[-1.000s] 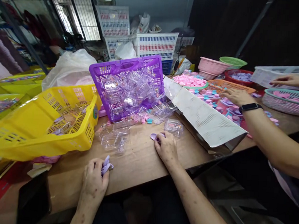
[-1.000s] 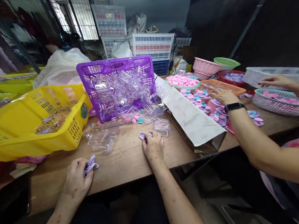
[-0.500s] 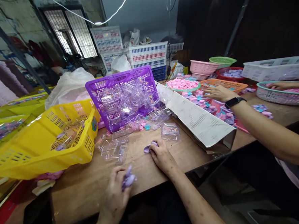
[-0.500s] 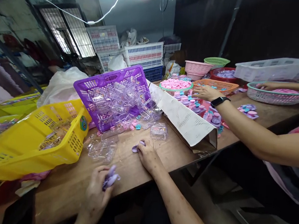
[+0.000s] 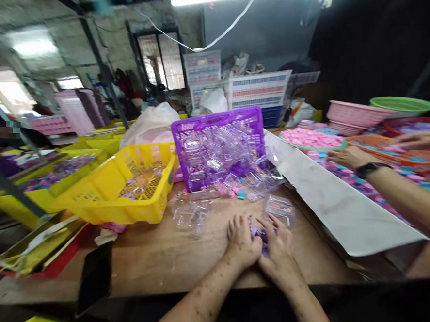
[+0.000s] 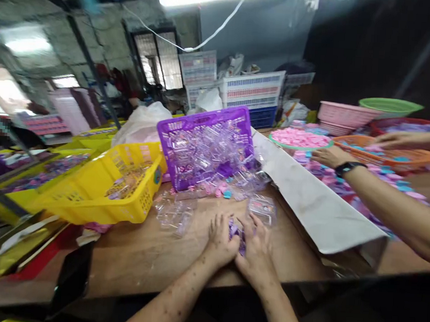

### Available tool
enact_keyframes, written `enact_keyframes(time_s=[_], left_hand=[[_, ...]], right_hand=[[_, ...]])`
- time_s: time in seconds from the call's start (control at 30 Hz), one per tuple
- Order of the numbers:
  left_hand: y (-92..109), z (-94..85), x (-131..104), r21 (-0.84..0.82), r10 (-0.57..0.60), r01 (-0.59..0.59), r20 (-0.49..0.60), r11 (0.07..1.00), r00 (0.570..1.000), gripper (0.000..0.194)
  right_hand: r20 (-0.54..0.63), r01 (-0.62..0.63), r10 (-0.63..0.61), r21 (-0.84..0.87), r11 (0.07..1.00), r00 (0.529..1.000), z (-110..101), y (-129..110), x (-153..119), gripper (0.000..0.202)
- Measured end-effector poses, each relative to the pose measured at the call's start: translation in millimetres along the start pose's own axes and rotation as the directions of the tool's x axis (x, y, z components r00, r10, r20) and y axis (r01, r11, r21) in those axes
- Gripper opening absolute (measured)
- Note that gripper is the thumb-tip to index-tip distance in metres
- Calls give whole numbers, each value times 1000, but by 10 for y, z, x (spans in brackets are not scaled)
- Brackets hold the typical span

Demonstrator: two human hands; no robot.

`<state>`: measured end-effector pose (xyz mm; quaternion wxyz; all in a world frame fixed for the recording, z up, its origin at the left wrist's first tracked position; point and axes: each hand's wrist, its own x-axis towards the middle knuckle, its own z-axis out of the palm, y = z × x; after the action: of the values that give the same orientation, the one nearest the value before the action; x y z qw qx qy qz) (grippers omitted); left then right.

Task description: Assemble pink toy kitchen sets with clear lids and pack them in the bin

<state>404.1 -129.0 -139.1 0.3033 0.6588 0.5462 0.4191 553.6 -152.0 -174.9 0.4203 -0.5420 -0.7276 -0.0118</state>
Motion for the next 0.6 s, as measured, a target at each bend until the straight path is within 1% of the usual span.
enact_keyframes(time_s=[0.07, 0.13, 0.23, 0.3, 0.37, 0.47, 0.53, 0.6], left_hand=[[-22, 42, 43, -119, -17, 17, -3, 993, 1000, 59], [-75, 76, 125, -249, -66, 63, -5, 966, 998, 51], [-160, 129, 239, -419, -132, 137, 41, 898, 990, 49], [-193, 151, 271, -502, -153, 175, 84, 847, 985, 49], [-207, 156, 280, -558, -166, 201, 112, 805, 980, 49], [-218, 136, 297, -597, -170, 217, 134, 772, 976, 46], [-234, 107, 320, -597, -163, 219, 147, 772, 976, 40], [-256, 61, 343, -566, -150, 215, 159, 796, 976, 33]], right_hand=[[41, -38, 37, 26, 999, 998, -20, -81, 2, 67], [63, -77, 75, 33, 996, 995, -33, -174, 30, 71], [102, -95, 95, -4, 995, 990, -53, -270, 89, 86], [126, -94, 95, -13, 995, 987, -86, -305, 117, 86], [144, -89, 90, -13, 996, 985, -127, -324, 132, 76], [157, -87, 88, -10, 996, 984, -170, -333, 132, 54], [158, -94, 94, -9, 996, 983, -179, -327, 126, 39], [158, -102, 102, -5, 995, 982, -180, -316, 123, 29]])
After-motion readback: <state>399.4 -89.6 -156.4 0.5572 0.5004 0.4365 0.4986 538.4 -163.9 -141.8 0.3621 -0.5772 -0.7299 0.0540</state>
